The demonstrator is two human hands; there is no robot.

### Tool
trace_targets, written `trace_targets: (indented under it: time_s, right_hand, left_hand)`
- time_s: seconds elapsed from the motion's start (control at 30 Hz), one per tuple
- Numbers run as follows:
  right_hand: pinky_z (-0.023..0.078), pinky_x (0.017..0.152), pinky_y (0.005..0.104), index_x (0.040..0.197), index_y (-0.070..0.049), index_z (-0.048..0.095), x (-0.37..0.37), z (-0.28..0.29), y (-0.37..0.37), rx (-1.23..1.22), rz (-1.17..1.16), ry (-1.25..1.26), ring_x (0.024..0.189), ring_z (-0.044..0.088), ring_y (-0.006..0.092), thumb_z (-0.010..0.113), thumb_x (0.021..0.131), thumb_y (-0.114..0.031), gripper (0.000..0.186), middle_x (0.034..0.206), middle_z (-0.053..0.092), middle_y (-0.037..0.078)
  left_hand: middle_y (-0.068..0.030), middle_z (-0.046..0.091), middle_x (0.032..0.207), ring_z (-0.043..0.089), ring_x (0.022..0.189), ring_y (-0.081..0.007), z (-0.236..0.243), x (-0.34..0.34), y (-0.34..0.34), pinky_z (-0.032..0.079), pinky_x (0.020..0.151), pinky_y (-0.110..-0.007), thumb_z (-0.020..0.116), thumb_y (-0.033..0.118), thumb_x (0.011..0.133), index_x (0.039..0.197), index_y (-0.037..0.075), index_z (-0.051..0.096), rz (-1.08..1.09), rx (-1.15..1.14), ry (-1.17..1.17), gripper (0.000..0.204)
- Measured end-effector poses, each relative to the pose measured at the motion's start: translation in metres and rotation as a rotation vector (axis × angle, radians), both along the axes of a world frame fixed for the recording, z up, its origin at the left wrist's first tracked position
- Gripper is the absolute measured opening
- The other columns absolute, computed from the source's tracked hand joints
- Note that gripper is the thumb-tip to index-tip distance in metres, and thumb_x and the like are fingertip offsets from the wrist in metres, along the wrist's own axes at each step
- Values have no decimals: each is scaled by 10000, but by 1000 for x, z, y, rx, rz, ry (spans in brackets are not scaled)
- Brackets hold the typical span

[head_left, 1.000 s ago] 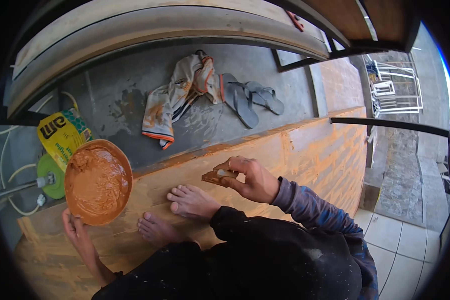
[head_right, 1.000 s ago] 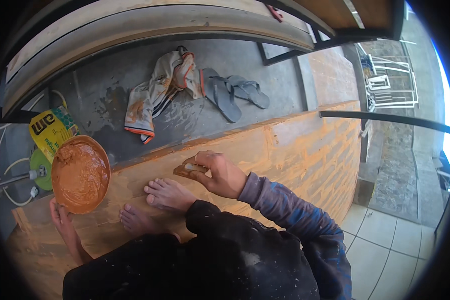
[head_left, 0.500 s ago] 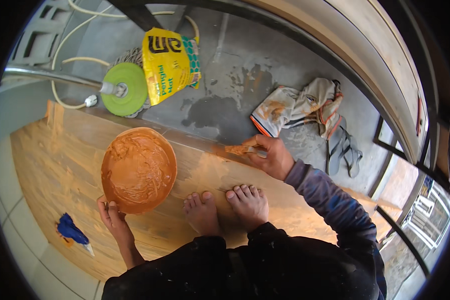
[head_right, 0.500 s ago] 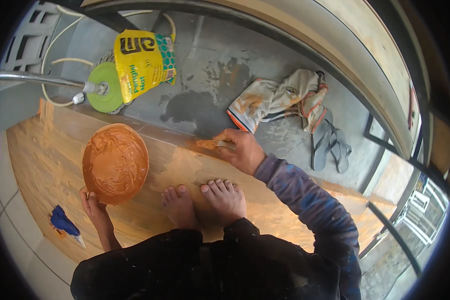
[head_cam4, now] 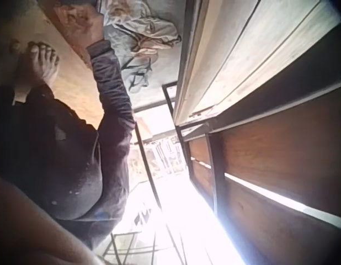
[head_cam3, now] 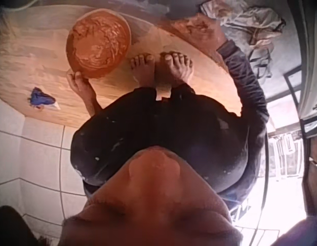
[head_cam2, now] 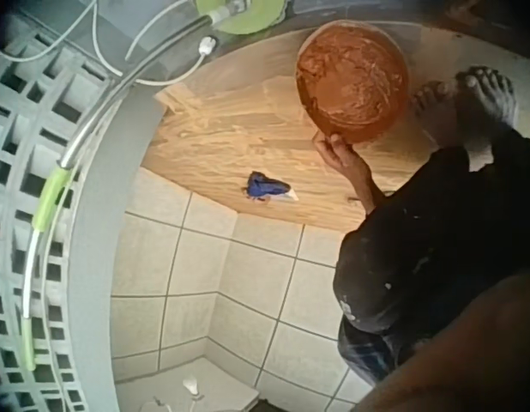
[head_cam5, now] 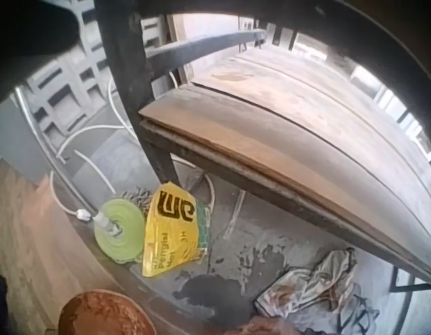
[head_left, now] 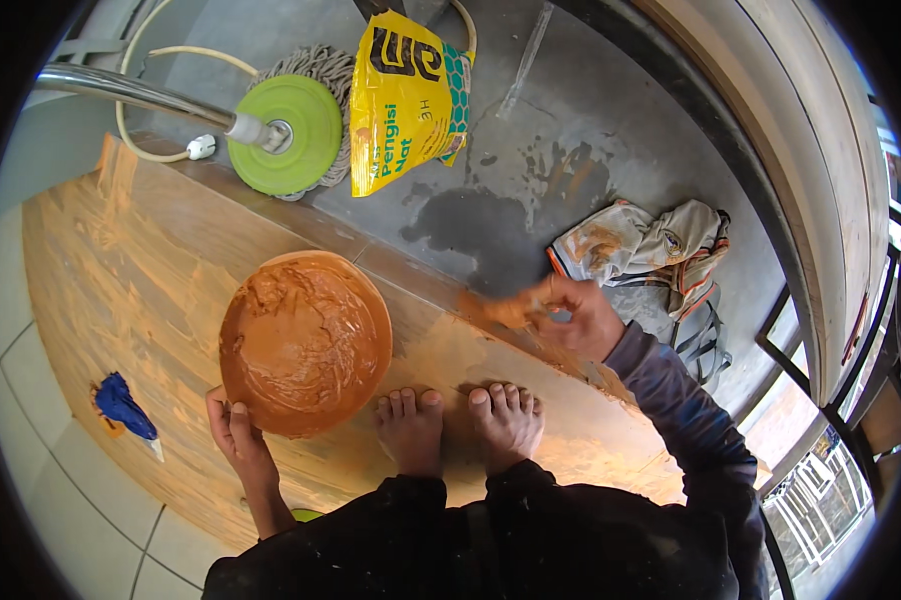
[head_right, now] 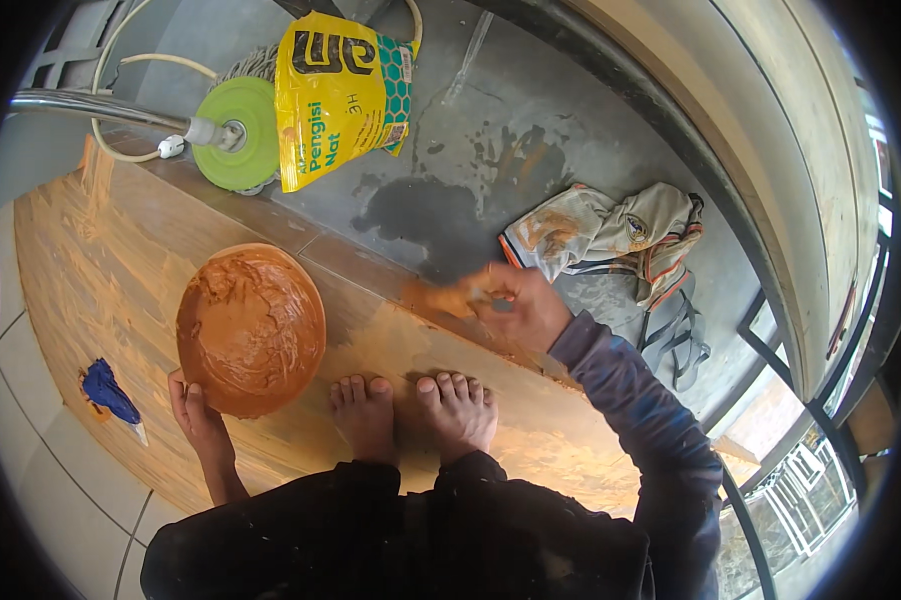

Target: The person applies orange grout to the edge of a wood-look tile floor using a small sponge, taking more material from a small bowl-like container as needed.

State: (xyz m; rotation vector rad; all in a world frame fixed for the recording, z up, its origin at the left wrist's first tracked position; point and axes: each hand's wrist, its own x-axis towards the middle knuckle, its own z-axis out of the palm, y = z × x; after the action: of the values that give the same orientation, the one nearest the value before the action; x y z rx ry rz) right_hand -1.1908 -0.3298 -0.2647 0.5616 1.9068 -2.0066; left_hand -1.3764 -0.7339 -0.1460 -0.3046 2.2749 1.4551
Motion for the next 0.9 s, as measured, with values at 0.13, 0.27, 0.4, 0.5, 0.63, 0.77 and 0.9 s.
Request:
trace_targets:
  time_s: [0.13,0.27,0.4,0.5,0.63,0.77,0.9]
  right_hand:
    - [583,828,347,1155,-13,699,-43,-4,-22,373,43,-181,941,755,228,706,938,-44,220,1066,764,138]
    - [542,682,352,1065,-9,728,-55,-14,-46,659,212,169,795,740,307,712,934,-226,254,884,730,228]
    - [557,729,397,1046,-19,741,-69,46,-32,333,94,1,851,735,342,693,907,-150,196,909,734,223]
    - [553,749,457,999,-16,742,-73,39,-20,266,24,-165,835,710,389,665,886,-120,171,901,724,234]
    - [549,708,523,885,-18,727,-79,15,-46,567,229,-99,746,687,442,641,835,-97,127,844,712,241]
    - [535,629,430,936,-20,724,-85,35,-57,574,254,57,709,694,370,695,849,-98,120,814,713,186]
    - [550,717,303,1008,-3,725,-76,36,-20,310,34,-182,757,708,163,749,916,-98,134,837,743,115]
  left_hand:
    - [-58,595,1100,553,972,-91,2,-3,2,462,862,-251,459,167,1074,1215,40,521,21,41,-43,199]
    - [-76,597,1118,560,1026,-113,-1,-4,4,462,927,-274,449,157,1074,1224,32,518,6,61,-2,207]
    - [-79,596,1123,557,1020,-112,1,-4,-6,456,926,-270,447,148,1070,1227,28,519,-1,75,1,210]
    - [-77,592,1123,552,1027,-112,1,-5,2,449,934,-273,451,148,1069,1218,29,520,-15,81,8,203]
    - [-70,587,1115,541,1022,-110,-3,-10,-1,435,933,-270,458,157,1068,1194,32,521,-47,83,10,189]
    - [-68,586,1111,536,1007,-111,-3,-8,-5,428,927,-268,465,171,1067,1184,33,523,-17,51,38,190]
    - [-65,586,1104,534,1008,-115,1,-11,-6,423,939,-279,474,184,1058,1178,37,528,2,43,30,197]
